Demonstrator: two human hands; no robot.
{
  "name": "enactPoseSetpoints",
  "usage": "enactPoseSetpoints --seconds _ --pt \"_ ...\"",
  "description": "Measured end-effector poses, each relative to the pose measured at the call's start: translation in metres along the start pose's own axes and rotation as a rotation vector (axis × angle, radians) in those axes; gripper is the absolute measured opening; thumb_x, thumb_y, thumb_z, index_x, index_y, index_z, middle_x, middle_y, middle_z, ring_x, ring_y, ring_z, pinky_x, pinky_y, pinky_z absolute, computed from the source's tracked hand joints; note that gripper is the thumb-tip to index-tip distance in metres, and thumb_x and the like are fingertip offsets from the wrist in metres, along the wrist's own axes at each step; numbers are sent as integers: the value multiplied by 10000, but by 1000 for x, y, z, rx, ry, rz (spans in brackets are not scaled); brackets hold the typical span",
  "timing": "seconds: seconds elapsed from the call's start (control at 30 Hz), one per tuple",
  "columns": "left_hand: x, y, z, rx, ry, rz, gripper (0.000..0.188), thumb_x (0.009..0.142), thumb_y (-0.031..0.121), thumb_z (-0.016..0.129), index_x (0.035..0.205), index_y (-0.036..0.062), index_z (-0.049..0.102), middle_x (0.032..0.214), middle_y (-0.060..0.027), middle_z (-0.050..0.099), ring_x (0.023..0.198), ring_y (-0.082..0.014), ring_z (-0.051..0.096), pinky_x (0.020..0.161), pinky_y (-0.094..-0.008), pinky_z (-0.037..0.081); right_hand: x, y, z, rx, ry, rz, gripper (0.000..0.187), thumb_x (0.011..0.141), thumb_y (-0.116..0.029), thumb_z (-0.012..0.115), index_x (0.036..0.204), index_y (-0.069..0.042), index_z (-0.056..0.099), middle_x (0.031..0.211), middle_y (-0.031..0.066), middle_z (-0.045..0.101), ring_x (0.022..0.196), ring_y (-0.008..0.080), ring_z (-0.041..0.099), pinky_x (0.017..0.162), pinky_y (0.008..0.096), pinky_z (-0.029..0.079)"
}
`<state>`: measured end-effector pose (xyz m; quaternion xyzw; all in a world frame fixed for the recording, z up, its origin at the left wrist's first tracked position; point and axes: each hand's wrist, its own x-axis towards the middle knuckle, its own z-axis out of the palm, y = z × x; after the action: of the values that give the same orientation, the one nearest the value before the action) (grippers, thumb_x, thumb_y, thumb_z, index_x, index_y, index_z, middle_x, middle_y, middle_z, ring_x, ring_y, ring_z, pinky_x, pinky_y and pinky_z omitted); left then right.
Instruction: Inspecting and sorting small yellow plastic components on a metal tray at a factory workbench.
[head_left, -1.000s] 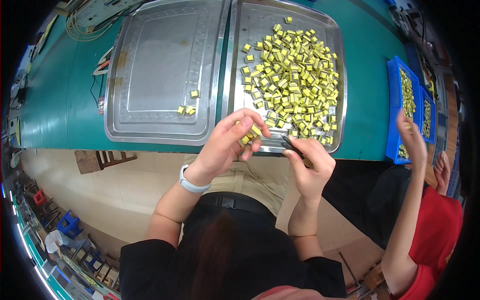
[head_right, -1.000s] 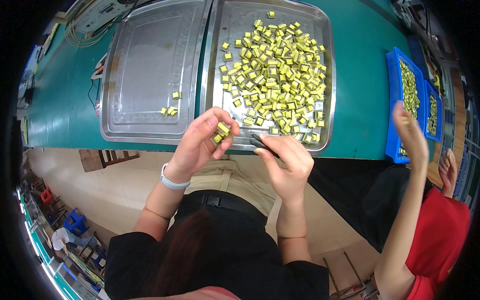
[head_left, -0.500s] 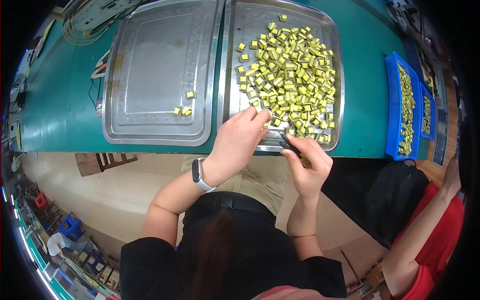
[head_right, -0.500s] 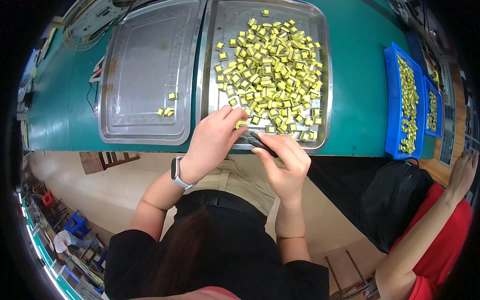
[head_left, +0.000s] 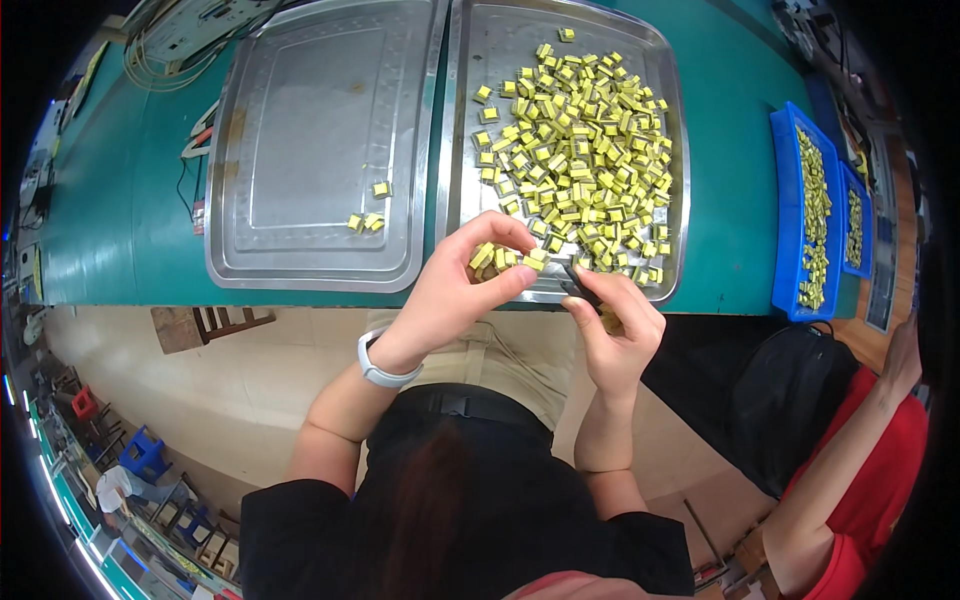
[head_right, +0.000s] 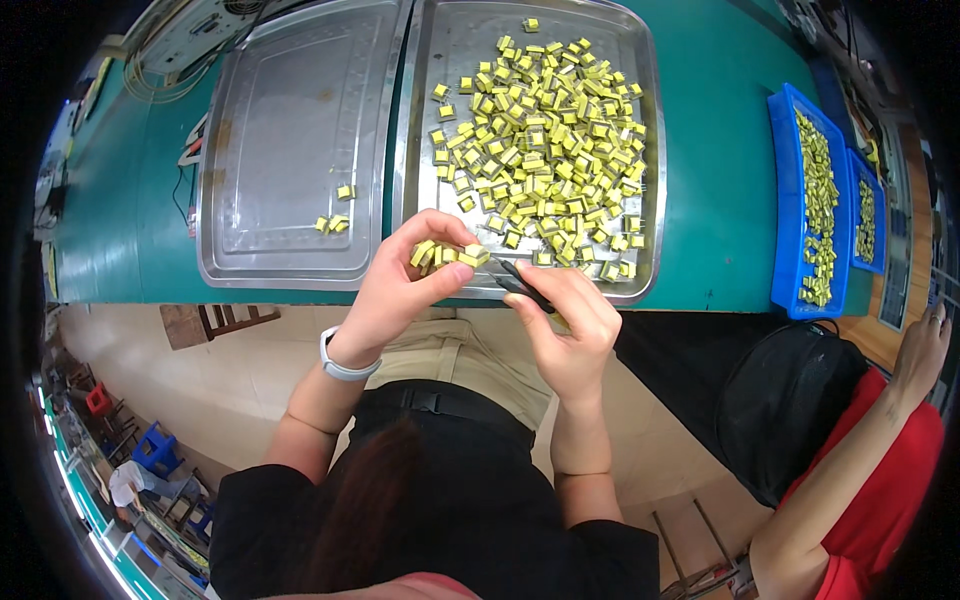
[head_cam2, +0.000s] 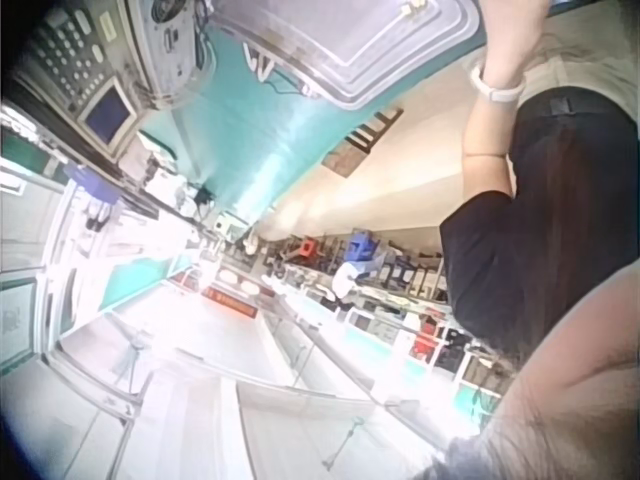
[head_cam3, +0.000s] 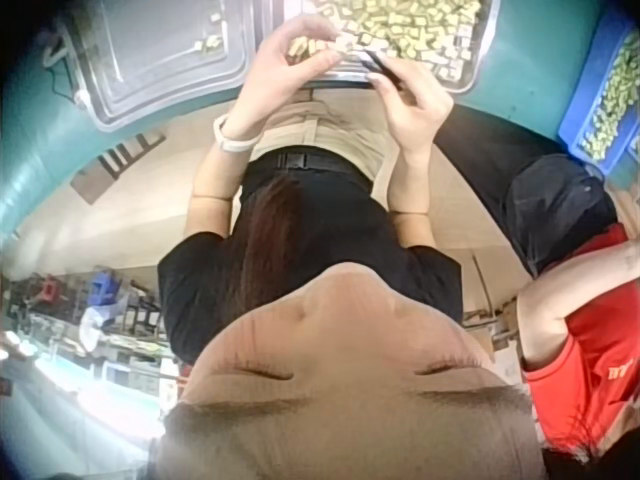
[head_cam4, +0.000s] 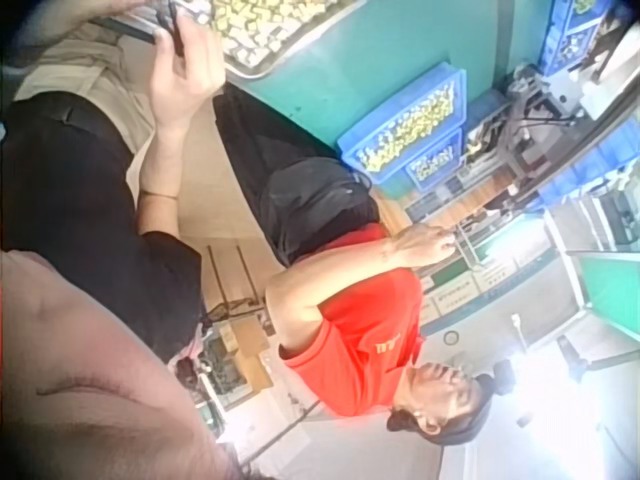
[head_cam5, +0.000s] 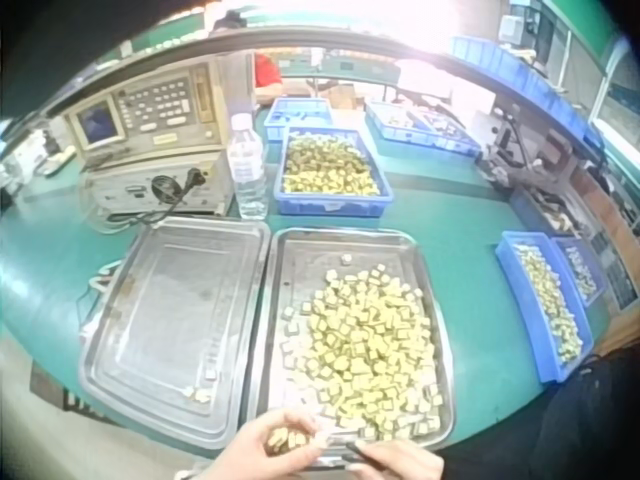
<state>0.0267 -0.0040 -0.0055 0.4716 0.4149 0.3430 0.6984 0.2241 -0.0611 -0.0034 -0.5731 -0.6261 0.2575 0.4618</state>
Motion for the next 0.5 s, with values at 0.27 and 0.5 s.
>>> enactPoseSetpoints --seconds 0.27,0.5 --pt "-7 -1 -1 -171 -43 4 272 935 112 678 1192 29 647 1086 -15 626 1055 -91 568 910 -254 475 0 -6 5 40 -42 -17 316 730 38 826 1029 51 725 869 121 716 738 179 641 654 270 488" --pt "-7 -16 -5 -331 -74 -64 317 950 115 649 1253 51 582 1104 -34 601 731 -57 496 639 -212 414 2 -9 6 32 -55 -27 321 720 40 826 1024 50 725 864 126 717 731 183 637 644 271 482"
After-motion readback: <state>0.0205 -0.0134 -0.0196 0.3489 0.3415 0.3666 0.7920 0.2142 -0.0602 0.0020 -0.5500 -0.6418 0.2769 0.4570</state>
